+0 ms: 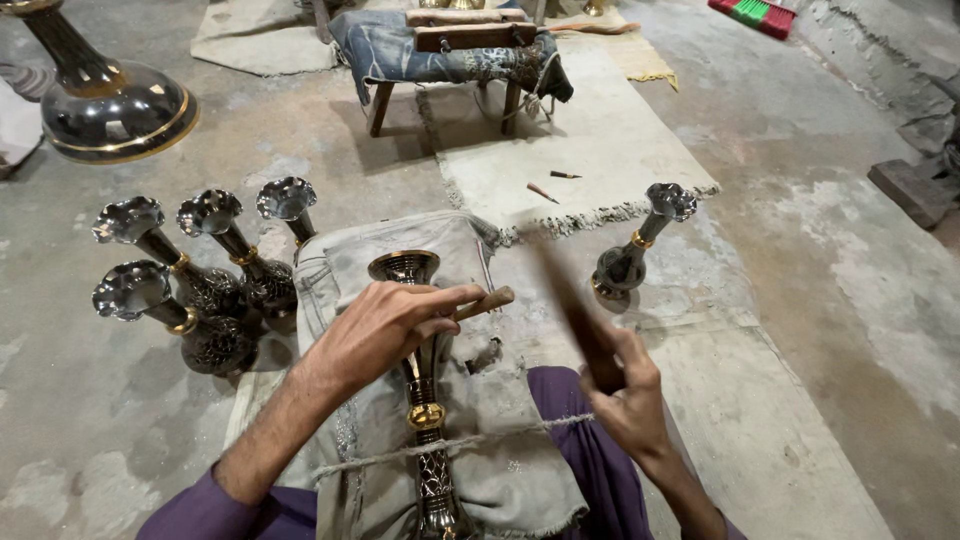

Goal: The person sits on the workshop floor holding a small steel punch against the neck of a brass vase and strikes the punch with a wooden mallet, working repeated blows around the vase's surface to shape and decorate it. Finished and in-progress vases sit on the cloth beside them.

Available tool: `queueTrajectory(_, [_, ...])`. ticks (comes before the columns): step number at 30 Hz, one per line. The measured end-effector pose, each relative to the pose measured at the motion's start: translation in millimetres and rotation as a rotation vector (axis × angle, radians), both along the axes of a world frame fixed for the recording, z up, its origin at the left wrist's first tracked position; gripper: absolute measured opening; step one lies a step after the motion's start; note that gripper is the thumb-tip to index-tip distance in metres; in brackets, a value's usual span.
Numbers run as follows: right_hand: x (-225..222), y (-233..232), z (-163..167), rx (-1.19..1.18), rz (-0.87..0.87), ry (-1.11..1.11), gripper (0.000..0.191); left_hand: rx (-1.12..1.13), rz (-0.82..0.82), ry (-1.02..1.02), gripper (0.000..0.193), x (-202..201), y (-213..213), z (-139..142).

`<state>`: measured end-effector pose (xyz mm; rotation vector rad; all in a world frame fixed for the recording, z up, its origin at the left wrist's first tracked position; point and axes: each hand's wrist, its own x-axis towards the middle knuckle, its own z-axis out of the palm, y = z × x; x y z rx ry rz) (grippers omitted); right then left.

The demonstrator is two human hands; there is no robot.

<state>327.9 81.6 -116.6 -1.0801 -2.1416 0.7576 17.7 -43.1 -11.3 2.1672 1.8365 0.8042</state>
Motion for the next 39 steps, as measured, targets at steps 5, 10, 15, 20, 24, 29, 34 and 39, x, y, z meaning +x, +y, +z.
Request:
queueTrajectory(5, [9,-1,-1,0.096,0.058,0.056,0.054,-0.064,0.004,0.027,0.044,2,5,1])
queueTrajectory(10, [6,-11,-12,-0.035,0.080,0.234,0.028,-0.062,-0.025,0.050,0.043,4,5,8])
queueTrajectory(15, [3,-20,-29,-0.131,0.058,0.465,0.041,-0.079,-0.043,0.084,0.043,5,8,18])
queueTrajectory(20, [4,-20,-52,-0.039,-0.013,0.206,0.040,-0.235,-0.061,0.095,0.040,8,11,24])
queueTrajectory(24, [1,-25,-70,-0.162,0.046,0.431,0.027,-0.231,-0.122,0.204,0.042,8,11,28])
queueTrajectory(29, [-5,-31,-72,0.142,0.085,0.418,0.036,-0.172,-0.167,0.259,0.042,6,10,32])
queueTrajectory(34, [-8,-33,-61,0.143,0.000,0.307,0.040,-0.202,-0.164,0.251,0.042,7,8,32])
queueTrajectory(39, [-1,-25,-51,0.243,-0.015,0.041,0.024,-0.244,-0.113,0.142,0.039,1,1,31])
